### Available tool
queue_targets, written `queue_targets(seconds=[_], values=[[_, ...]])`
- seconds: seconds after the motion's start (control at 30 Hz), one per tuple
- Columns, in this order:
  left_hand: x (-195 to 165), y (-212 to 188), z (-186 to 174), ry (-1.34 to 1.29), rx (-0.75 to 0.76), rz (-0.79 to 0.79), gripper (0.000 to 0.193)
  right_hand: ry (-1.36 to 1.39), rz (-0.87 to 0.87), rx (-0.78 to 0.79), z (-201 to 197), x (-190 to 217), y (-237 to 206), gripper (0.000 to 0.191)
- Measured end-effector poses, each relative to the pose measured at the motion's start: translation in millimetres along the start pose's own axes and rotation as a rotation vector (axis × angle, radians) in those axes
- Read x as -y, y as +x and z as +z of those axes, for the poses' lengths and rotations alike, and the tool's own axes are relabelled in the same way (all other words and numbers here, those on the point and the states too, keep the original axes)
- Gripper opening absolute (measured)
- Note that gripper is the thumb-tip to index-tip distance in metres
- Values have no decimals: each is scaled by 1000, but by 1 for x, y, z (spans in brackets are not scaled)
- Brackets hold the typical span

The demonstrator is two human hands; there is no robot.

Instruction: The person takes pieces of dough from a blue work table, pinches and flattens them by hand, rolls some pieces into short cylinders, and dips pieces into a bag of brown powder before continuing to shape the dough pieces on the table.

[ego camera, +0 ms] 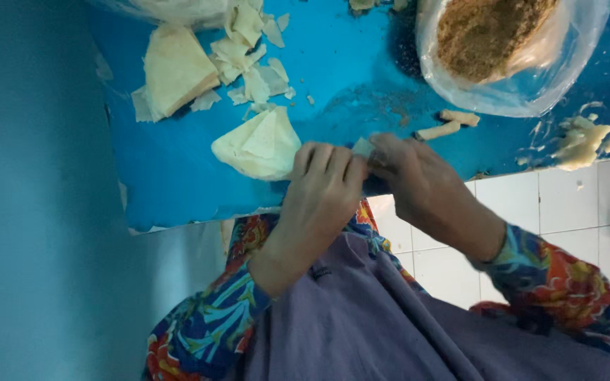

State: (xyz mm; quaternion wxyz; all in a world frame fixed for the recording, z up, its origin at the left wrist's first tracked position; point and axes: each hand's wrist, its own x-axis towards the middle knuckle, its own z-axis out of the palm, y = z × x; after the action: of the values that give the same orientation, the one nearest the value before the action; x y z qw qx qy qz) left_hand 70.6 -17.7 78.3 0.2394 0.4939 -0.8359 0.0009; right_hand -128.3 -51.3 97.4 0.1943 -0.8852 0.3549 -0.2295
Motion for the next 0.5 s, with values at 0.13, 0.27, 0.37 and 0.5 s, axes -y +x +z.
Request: queue_targets(seconds=[0.13, 0.27, 0.37, 0.5], values=[[-4, -4, -4, -58, 3, -23, 16, 276, 123, 95, -12, 1, 1, 57], [-8, -12, -9, 6, -16, 7, 21, 31, -11, 19, -7, 4, -7, 55], [-14, -24, -15, 41, -21, -13, 23, -147, -109, -5, 1, 12, -20, 56], [-27, -38, -14, 239, 69, -53, 38, -412, -41, -33, 9, 35, -33, 57]])
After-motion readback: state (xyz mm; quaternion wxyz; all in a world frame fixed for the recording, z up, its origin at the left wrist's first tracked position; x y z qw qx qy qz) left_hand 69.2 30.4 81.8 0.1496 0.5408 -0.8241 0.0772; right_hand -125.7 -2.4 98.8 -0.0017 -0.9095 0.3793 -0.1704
